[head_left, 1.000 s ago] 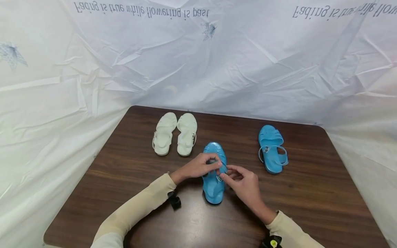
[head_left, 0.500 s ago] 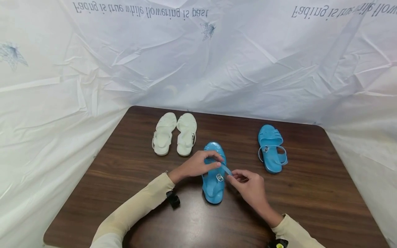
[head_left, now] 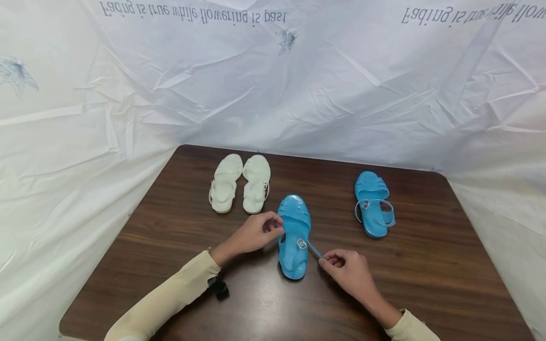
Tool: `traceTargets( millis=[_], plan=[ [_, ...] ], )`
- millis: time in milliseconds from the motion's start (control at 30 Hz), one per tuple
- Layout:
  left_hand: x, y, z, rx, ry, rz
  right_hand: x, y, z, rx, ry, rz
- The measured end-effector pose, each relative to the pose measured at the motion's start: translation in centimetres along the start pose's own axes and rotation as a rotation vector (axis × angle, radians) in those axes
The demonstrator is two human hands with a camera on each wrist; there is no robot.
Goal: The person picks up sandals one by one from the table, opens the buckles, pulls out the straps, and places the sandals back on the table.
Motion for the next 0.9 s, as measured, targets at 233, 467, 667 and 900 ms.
traceTargets(
  millis=[233, 467, 667, 900],
  plan=[
    [-1.0, -0.8, -1.8, 0.173, -0.041, -0.005, 0.6, -0.5, 1.2, 0.028, -0.059, -0.119],
    [-2.0, -0.8, -2.4, 0.222, -0.077, -0.016, 0.1, -1.7, 2.6, 0.038, -0.051, -0.125],
    [-2.9, -0.6, -2.4, 0.202, -0.086, -0.034, -2.1, -2.0, 3.1, -0.009, -0.123, -0.107],
    [-3.3, -0.1, -2.4, 0.183, -0.076, -0.094, -3.6, -2.4, 3.5, -0.008, -0.142, -0.135]
  ],
)
Point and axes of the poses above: each hand's wrist, its own z-axis towards the middle knuckle, its own x-axis out of the back of the hand, y = z × x, the point moved 8 cm from there along z, towards the middle knuckle, and after that the axes turned 8 degrees about z, right-handed, at the moved point
